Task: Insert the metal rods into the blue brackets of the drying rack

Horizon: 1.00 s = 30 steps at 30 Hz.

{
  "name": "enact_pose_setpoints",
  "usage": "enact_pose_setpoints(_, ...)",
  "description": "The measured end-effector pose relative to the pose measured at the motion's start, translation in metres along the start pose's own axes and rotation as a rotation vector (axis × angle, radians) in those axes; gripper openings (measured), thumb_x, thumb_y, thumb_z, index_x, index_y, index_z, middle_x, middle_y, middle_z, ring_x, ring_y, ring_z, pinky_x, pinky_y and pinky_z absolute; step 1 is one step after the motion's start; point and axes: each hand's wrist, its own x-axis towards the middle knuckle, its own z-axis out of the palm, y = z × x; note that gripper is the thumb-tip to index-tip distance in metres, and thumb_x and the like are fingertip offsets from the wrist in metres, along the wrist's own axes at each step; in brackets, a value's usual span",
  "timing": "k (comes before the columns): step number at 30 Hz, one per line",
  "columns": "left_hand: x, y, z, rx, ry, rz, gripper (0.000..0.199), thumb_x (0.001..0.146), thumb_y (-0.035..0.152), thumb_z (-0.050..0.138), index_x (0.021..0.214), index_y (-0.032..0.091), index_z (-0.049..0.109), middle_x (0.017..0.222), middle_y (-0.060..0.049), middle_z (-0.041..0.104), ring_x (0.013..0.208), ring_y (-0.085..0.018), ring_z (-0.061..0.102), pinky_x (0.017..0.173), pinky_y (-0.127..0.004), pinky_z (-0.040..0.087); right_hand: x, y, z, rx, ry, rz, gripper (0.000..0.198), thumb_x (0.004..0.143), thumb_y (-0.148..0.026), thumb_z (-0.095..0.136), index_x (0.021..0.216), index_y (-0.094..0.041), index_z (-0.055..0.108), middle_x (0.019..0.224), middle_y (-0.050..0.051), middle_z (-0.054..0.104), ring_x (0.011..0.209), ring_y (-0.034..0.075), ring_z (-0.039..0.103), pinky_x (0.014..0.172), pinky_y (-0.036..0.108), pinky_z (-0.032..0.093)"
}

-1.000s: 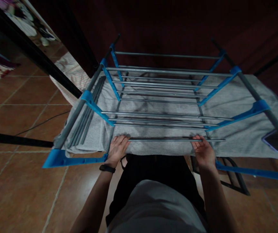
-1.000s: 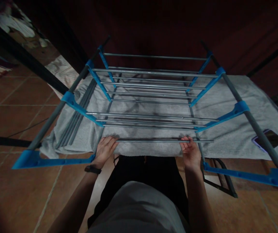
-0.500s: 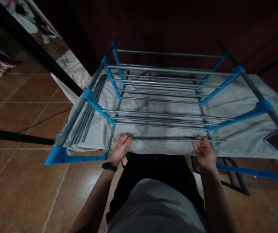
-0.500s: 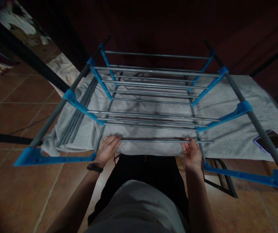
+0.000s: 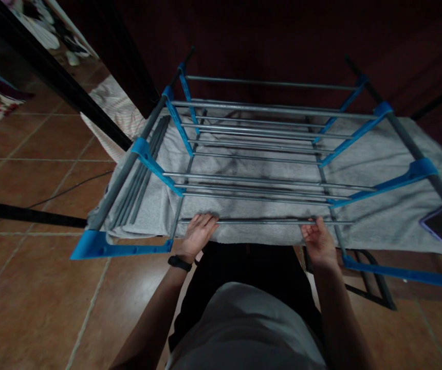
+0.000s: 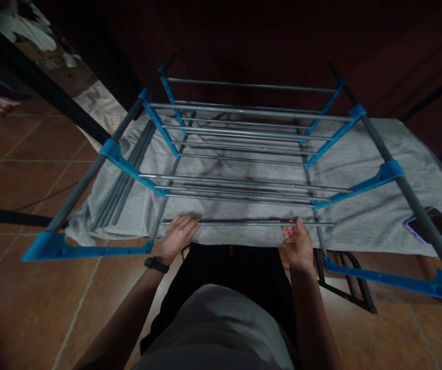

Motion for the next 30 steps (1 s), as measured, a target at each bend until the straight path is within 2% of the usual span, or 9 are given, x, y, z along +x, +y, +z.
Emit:
enact_pose_setpoints(7,0.006,0.008,-0.001,-0.007,-0.024,0.036,0.026,0.103,0.032,0.046,0.111,0.02,0.068,0.099,-0.005,0.072,0.093,-0.021,0.065,0.091,-0.038,0.045,-0.004,0.006,0.002,-0.019,0.001,0.013,0.012,0.083,-0.028,0.077,0.084,-0.023,0.065,0.076,-0.006,0.07,0.071,0.008,0.066,0.077,0.023,0.057)
enact_pose_setpoints(18,0.017,0.019,0.003,-0.064,-0.071,0.046,0.026,0.103,0.033,0.046,0.113,0.021,0.067,0.102,-0.006,0.072,0.097,-0.021,0.065,0.09,-0.036,0.047,-0.003,0.009,0.002,-0.031,-0.062,0.02,0.013,0.081,-0.019,0.076,0.08,-0.021,0.063,0.092,-0.001,0.073,0.088,0.01,0.07,0.081,0.023,0.057)
enact_pose_setpoints(25,0.019,0.021,0.007,-0.085,-0.07,0.044,0.028,0.102,0.037,0.047,0.113,0.021,0.067,0.098,-0.006,0.072,0.095,-0.021,0.066,0.091,-0.038,0.047,-0.001,0.007,0.003,-0.07,-0.079,0.037,0.008,0.084,-0.02,0.069,0.09,-0.022,0.064,0.098,-0.001,0.072,0.093,0.01,0.07,0.083,0.024,0.057)
enact_pose_setpoints(30,0.02,0.021,0.008,-0.082,-0.075,0.044,0.029,0.103,0.039,0.046,0.113,0.021,0.066,0.098,-0.006,0.071,0.095,-0.021,0.065,0.091,-0.038,0.047,0.001,0.002,0.006,-0.075,-0.059,0.051,0.005,0.085,-0.022,0.064,0.09,-0.023,0.064,0.096,-0.001,0.072,0.093,0.012,0.07,0.088,0.029,0.056)
